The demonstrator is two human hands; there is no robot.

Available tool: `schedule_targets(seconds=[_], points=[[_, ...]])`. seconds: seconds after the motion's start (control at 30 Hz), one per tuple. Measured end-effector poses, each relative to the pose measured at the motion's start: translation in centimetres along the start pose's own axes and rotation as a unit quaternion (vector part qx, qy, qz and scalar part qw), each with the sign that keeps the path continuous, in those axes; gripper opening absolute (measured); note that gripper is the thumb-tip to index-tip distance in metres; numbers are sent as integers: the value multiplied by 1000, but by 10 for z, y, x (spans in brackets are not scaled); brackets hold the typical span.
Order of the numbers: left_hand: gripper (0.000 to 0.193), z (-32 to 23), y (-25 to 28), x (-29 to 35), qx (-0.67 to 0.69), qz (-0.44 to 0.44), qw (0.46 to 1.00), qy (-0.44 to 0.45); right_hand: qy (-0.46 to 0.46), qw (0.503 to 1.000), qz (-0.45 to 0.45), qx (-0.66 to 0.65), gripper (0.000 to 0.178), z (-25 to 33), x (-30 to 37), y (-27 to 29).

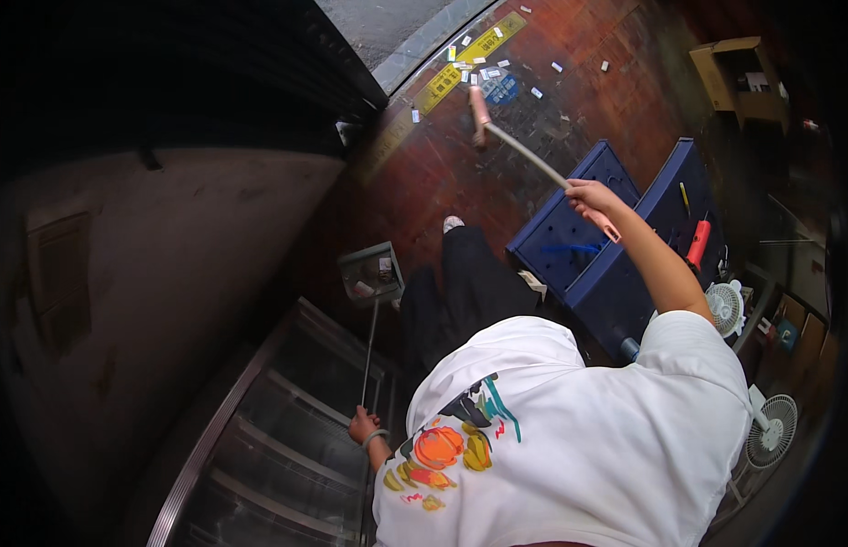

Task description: The person sweeps debris on a wooden floor using a broom and dustpan, gathering small pieces of paper and other trash into the dustpan. They also untangle a yellow extension cord and place it on a nearby table before continuing to sweep and collect debris.

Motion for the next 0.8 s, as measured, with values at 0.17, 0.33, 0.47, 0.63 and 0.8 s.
schedule_targets(seconds=[0.17, 0.33, 0.47, 0.63, 0.8], points=[[30, -9, 2, -8, -1, 8, 1000, 0, -66, 952, 251, -164, 10, -21, -60, -78], [31, -19, 9, -12, -26, 17, 999, -19, -203, 789, 311, -489, 27, -2, -119, -151], [31, -23, 11, -14, -65, 7, 998, -23, -205, 824, 272, -454, 26, -11, -101, -141], [31, -12, 11, -17, -13, 17, 1000, 11, -100, 973, 95, -186, 7, -37, 0, -100], [30, -14, 13, -5, -1, -10, 1000, 6, -189, 934, 274, -131, 7, -42, 25, -101]])
Point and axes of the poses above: each hand's wrist, its own x-axis away from the middle knuckle, its own y-axis out of the back of the hand, z = x × y, the point moved 1 cm from there along -x, towards the middle knuckle, and after that the axes turned 3 degrees about x, right-handed, at the moved point
